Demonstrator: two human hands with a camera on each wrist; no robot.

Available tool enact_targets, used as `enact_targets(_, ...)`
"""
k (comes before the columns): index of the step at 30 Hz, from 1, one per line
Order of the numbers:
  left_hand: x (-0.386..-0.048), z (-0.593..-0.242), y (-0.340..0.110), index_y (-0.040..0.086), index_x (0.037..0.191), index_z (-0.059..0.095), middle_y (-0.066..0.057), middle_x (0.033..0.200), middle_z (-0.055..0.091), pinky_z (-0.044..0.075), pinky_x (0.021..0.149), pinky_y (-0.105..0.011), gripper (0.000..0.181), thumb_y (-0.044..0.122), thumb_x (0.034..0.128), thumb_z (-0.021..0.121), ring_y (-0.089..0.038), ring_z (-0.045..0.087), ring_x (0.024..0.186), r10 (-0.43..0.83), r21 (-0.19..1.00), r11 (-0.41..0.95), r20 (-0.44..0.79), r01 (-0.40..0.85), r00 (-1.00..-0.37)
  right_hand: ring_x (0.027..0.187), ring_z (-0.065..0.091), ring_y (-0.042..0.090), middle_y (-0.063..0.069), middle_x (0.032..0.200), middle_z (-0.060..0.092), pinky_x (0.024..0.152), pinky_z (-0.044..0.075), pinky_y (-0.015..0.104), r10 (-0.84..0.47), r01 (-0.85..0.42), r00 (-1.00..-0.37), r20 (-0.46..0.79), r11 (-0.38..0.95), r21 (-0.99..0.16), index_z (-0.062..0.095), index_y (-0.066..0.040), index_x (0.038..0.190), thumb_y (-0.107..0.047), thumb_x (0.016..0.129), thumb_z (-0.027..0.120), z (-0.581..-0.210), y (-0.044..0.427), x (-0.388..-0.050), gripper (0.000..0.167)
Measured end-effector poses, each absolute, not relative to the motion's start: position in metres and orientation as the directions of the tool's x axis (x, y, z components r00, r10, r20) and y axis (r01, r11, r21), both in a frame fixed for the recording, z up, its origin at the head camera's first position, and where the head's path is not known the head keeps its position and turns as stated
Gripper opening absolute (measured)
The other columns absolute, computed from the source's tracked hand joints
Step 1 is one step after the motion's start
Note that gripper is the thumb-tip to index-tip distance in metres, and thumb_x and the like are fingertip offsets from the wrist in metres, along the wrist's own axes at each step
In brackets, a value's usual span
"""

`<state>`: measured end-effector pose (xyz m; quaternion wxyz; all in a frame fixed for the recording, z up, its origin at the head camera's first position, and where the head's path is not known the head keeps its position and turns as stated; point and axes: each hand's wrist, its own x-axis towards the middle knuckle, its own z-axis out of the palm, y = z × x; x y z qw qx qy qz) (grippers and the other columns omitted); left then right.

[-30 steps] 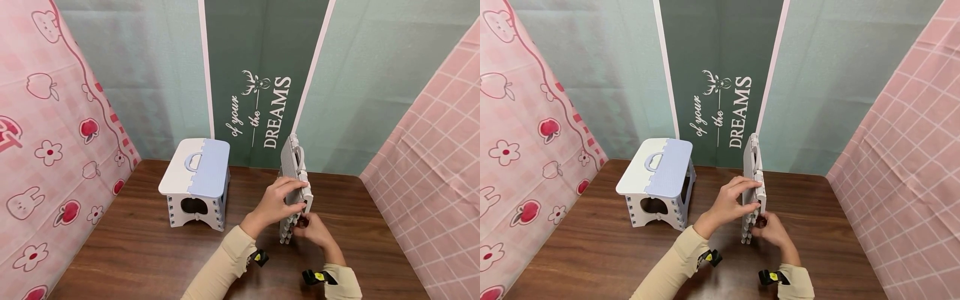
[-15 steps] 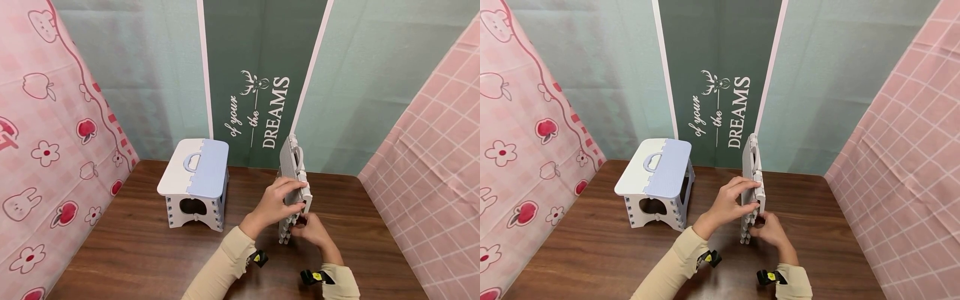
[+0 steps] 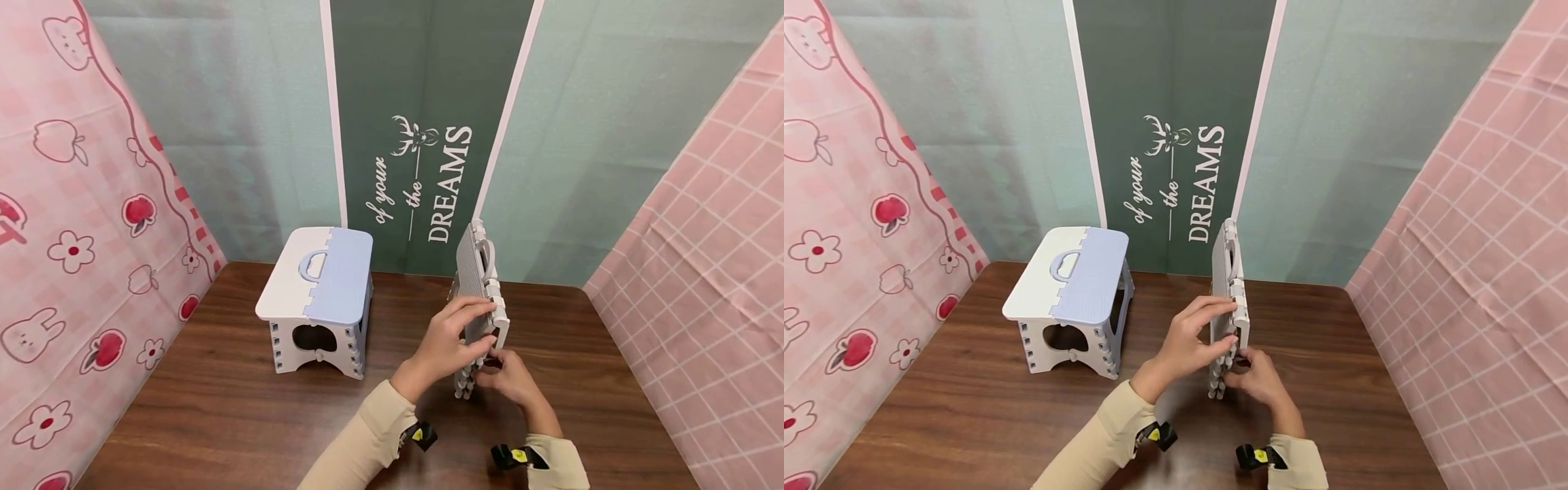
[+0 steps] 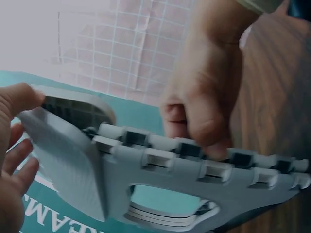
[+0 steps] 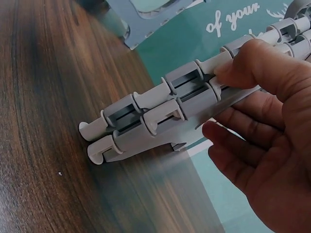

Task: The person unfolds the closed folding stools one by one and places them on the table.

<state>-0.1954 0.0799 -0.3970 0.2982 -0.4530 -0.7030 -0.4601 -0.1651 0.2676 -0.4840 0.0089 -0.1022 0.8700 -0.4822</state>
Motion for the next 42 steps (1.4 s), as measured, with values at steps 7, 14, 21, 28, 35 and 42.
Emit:
enact_targets(7, -0.193, -0.411, 0.077, 0.000, 0.113, 0.062, -0.010, 0.112, 0.058, 0.044, 0.086, -0.022, 0.044, 0.004, 0.0712, 0.076, -0.015, 0.055, 0.107, 0.241, 0.441, 0.127, 0.855, 0.889, -0.459, 0.096, 0.060, 0.032, 0.017, 0.101, 0.065, 0.078, 0.049, 0.032, -0.166, -0.154, -0.982, 0.089, 0.439, -0.885, 0.061, 0.011, 0.107, 0.003, 0.071, 0.072, -0.487, 0.269, -0.162, 0.038)
enact_targets(14, -0.191, -0.423, 0.073, 0.002, 0.116, 0.061, -0.010, 0.111, 0.058, 0.045, 0.083, -0.021, 0.047, 0.004, 0.0715, 0.075, -0.015, 0.056, 0.103, 0.244, 0.482, 0.115, 0.834, 0.869, -0.495, 0.098, 0.059, 0.034, 0.019, 0.104, 0.064, 0.077, 0.050, 0.032, -0.159, -0.152, -0.983, 0.091, 0.433, -0.889, 0.061, 0.011, 0.108, 0.001, 0.072, 0.073, -0.490, 0.270, -0.163, 0.040)
enact_targets(21, -0.189, -0.443, 0.069, 0.004, 0.119, 0.060, -0.007, 0.112, 0.058, 0.046, 0.081, -0.023, 0.049, 0.005, 0.0720, 0.076, -0.018, 0.057, 0.100, 0.243, 0.612, 0.089, 0.752, 0.786, -0.613, 0.098, 0.059, 0.034, 0.017, 0.101, 0.065, 0.082, 0.048, 0.044, -0.153, -0.178, -0.981, 0.121, 0.456, -0.872, 0.063, 0.010, 0.104, 0.001, 0.071, 0.073, -0.489, 0.267, -0.164, 0.036)
enact_targets(28, -0.184, -0.457, 0.066, 0.003, 0.121, 0.057, -0.011, 0.110, 0.058, 0.047, 0.083, -0.027, 0.053, 0.004, 0.0729, 0.078, -0.020, 0.057, 0.101, 0.310, 0.760, 0.053, 0.604, 0.647, -0.734, 0.100, 0.056, 0.039, 0.022, 0.102, 0.063, 0.086, 0.041, 0.055, -0.139, -0.158, -0.985, 0.106, 0.450, -0.879, 0.061, 0.014, 0.103, 0.006, 0.072, 0.070, -0.463, 0.252, -0.153, 0.034)
enact_targets(35, -0.187, -0.473, 0.066, 0.001, 0.120, 0.058, -0.015, 0.108, 0.059, 0.049, 0.078, -0.042, 0.050, 0.009, 0.0741, 0.078, -0.017, 0.057, 0.099, 0.344, 0.843, 0.052, 0.488, 0.535, -0.802, 0.095, 0.057, 0.037, 0.022, 0.098, 0.064, 0.084, 0.041, 0.057, -0.134, -0.185, -0.981, 0.140, 0.434, -0.882, 0.061, 0.014, 0.099, 0.010, 0.069, 0.069, -0.464, 0.250, -0.152, 0.031)
enact_targets(42, -0.186, -0.478, 0.068, 0.002, 0.117, 0.060, -0.016, 0.107, 0.061, 0.049, 0.078, -0.043, 0.049, 0.007, 0.0724, 0.079, -0.024, 0.058, 0.097, 0.352, 0.877, 0.067, 0.425, 0.475, -0.834, 0.093, 0.060, 0.027, 0.014, 0.096, 0.065, 0.082, 0.048, 0.043, -0.129, -0.200, -0.979, 0.158, 0.450, -0.870, 0.062, 0.009, 0.099, 0.006, 0.069, 0.073, -0.491, 0.262, -0.160, 0.032)
